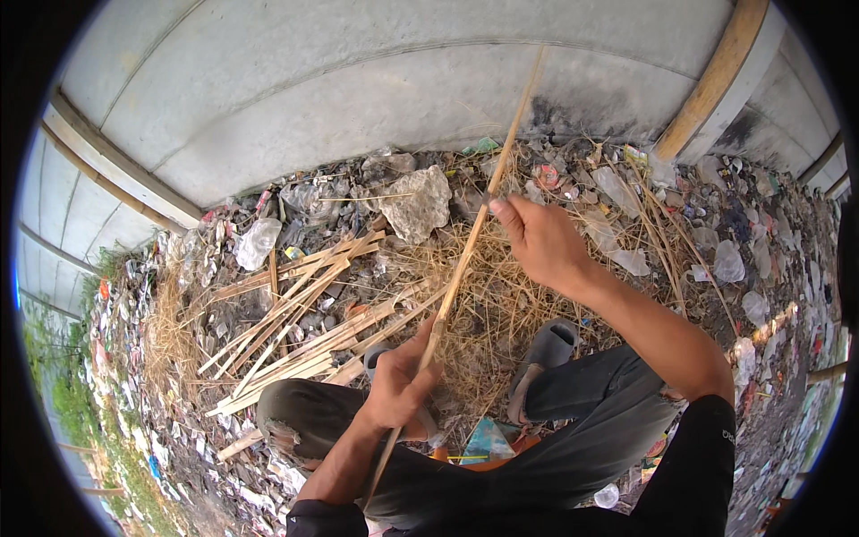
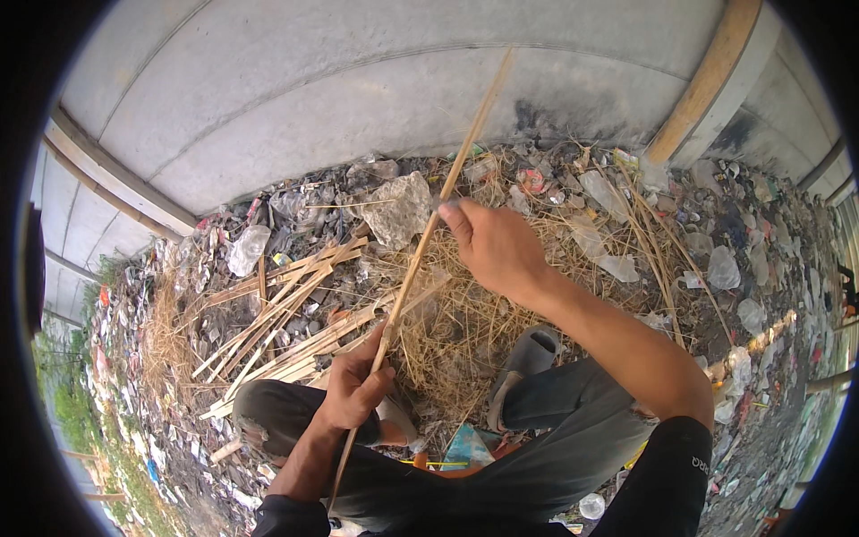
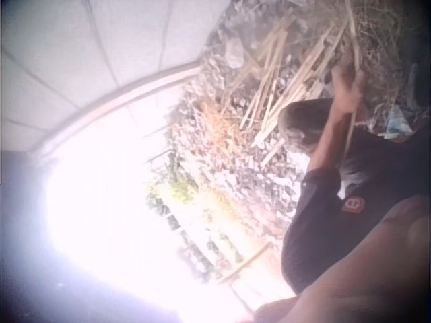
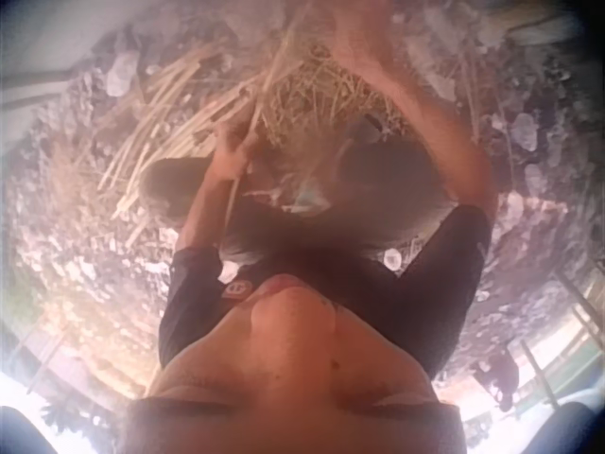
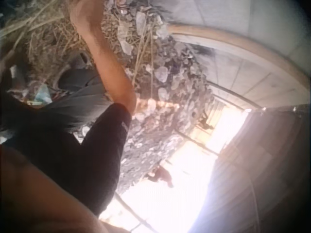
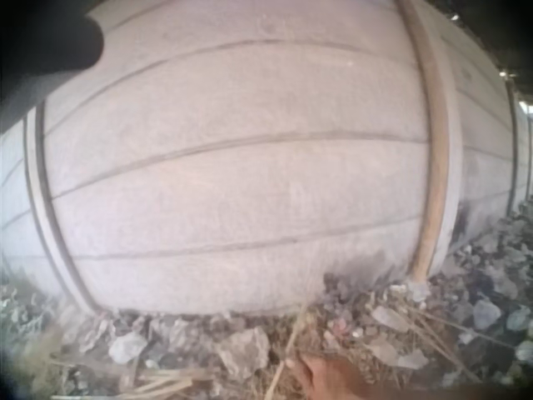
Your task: The person sits on the ground and uses a small knife to shave thin strips from a long bamboo stick. They hold the stick with their left hand and scrape along its length with the knife in their right hand, producing fine shavings that fall onto the debris-covered floor.
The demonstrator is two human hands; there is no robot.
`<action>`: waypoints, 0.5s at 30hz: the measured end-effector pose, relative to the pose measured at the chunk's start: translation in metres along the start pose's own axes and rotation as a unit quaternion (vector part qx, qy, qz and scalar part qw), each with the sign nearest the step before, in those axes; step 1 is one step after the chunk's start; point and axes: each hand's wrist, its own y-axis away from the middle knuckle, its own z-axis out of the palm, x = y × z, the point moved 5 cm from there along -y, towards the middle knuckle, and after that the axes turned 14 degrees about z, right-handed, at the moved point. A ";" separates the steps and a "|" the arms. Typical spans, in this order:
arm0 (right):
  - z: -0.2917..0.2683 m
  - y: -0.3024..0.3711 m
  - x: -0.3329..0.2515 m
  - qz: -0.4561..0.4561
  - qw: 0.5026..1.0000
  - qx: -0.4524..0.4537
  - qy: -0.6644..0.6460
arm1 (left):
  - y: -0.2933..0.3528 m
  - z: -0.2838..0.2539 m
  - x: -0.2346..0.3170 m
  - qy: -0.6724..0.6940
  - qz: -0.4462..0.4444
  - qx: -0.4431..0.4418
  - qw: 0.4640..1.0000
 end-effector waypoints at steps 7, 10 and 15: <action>0.020 0.016 -0.013 -0.024 0.996 -0.080 0.010 | -0.003 -0.002 0.001 -0.013 0.021 0.022 0.999; 0.030 0.051 -0.024 -0.074 0.994 -0.079 -0.015 | -0.012 0.002 0.002 0.010 0.008 0.026 1.000; 0.025 0.040 -0.026 0.013 0.985 -0.162 -0.064 | -0.009 0.002 0.012 0.037 0.004 0.016 0.999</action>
